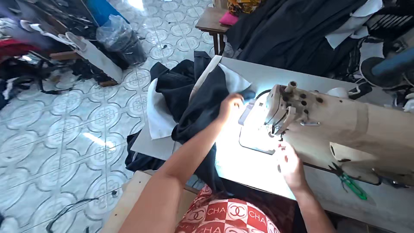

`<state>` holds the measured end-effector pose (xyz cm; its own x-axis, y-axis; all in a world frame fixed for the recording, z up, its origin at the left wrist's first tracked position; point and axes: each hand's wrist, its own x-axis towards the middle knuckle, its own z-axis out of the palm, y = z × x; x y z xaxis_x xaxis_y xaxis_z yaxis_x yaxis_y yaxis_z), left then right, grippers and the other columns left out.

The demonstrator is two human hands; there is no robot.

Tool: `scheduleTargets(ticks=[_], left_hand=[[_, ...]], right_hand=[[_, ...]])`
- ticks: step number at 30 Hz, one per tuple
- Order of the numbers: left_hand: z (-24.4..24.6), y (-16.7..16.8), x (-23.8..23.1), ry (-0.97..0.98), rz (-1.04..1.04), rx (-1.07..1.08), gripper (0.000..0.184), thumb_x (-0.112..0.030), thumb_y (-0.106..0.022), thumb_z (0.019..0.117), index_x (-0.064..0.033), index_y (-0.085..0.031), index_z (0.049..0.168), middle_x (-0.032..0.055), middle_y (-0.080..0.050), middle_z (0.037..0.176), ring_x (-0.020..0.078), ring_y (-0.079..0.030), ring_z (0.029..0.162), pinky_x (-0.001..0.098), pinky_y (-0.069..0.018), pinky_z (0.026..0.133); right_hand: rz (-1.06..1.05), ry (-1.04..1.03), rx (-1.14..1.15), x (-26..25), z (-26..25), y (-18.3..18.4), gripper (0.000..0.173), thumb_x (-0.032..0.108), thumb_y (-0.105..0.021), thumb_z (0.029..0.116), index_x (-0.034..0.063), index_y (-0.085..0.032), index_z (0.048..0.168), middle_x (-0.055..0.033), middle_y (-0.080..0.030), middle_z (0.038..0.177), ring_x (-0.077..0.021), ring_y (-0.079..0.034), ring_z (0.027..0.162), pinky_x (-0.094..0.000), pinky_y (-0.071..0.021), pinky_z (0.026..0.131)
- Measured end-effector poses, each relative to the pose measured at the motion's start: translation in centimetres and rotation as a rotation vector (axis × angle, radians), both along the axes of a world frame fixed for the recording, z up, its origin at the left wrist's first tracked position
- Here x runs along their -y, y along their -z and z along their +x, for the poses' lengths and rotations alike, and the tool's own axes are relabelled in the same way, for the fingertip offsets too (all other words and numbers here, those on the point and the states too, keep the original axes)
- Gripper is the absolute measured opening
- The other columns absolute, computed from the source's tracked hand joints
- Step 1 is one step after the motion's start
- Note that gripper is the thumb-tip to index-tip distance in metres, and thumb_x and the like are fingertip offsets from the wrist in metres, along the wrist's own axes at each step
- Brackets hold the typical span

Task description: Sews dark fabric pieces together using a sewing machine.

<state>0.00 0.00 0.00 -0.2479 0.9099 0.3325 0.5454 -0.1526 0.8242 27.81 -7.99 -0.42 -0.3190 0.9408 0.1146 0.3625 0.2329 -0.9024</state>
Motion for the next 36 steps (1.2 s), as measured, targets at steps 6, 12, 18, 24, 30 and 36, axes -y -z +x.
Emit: scheduleTargets(ticks=[6,12,18,24,30,36], left_hand=[[-5.6,-8.9,-8.5,-0.073,-0.109,0.539,0.05,-0.021,-0.051,0.1057,-0.0016,-0.043,0.151,0.0177,-0.05,0.15,0.0233,-0.052,0.136,0.0445,-0.0458,0.111],[-8.2,-16.4,0.6,-0.033,-0.214,-0.369,0.055,-0.019,-0.063,0.0994,-0.0063,-0.047,0.151,0.0217,-0.033,0.163,0.0327,-0.036,0.15,0.0491,-0.0374,0.118],[-9.2,-10.0,16.0,-0.203,-0.541,-0.485,0.059,-0.029,-0.08,0.0906,-0.0056,-0.057,0.139,0.0236,-0.055,0.142,0.0422,-0.064,0.115,0.062,-0.0534,0.095],[-6.7,-5.8,13.5,-0.103,-0.664,-0.387,0.036,-0.018,-0.069,0.0969,0.0035,-0.064,0.125,0.0279,-0.069,0.113,0.0445,-0.067,0.107,0.0662,-0.0503,0.094],[-8.7,-5.7,6.3,-0.043,-0.32,-0.013,0.029,-0.021,-0.055,0.105,0.0026,-0.065,0.118,0.0184,-0.07,0.108,0.0254,-0.068,0.1,0.0477,-0.0534,0.093],[-7.1,0.1,4.2,0.003,-0.226,0.194,0.034,-0.015,-0.038,0.1099,-0.0027,-0.062,0.131,0.0124,-0.067,0.128,0.0165,-0.069,0.104,0.0385,-0.0581,0.091]], right_hand=[[-0.356,-0.768,0.36,9.8,-1.4,-1.9,0.036,0.03,-0.051,0.1072,0.0088,-0.069,0.131,-0.0099,-0.074,0.119,-0.022,-0.071,0.111,-0.0466,-0.0554,0.1],[-0.662,-0.707,0.667,9.9,-3.4,1.6,0.067,0.058,-0.04,0.1046,-0.0027,-0.063,0.121,-0.023,-0.069,0.108,-0.036,-0.067,0.107,-0.0587,-0.051,0.093],[-0.656,-0.371,0.455,10.4,-5.5,5.5,0.06,0.041,-0.06,0.1026,0.0012,-0.05,0.148,-0.0219,-0.058,0.144,-0.031,-0.051,0.14,-0.0489,-0.0372,0.119],[-0.46,-0.347,0.445,10.7,-4.7,7.7,0.046,0.03,-0.06,0.1033,-0.0035,-0.062,0.134,-0.0237,-0.063,0.135,-0.0339,-0.057,0.133,-0.0511,-0.0404,0.116],[-0.176,-0.254,-0.203,13.0,1.9,1.9,0.017,0.017,-0.056,0.1011,0.0066,-0.069,0.101,0.0028,-0.07,0.096,-0.0014,-0.066,0.09,-0.0229,-0.0568,0.083],[-0.021,0.365,-0.226,12.6,10.5,-3.2,0.013,0.012,-0.047,0.1053,0.0105,-0.059,0.109,0.016,-0.065,0.096,0.0082,-0.063,0.083,-0.0145,-0.0567,0.072]])
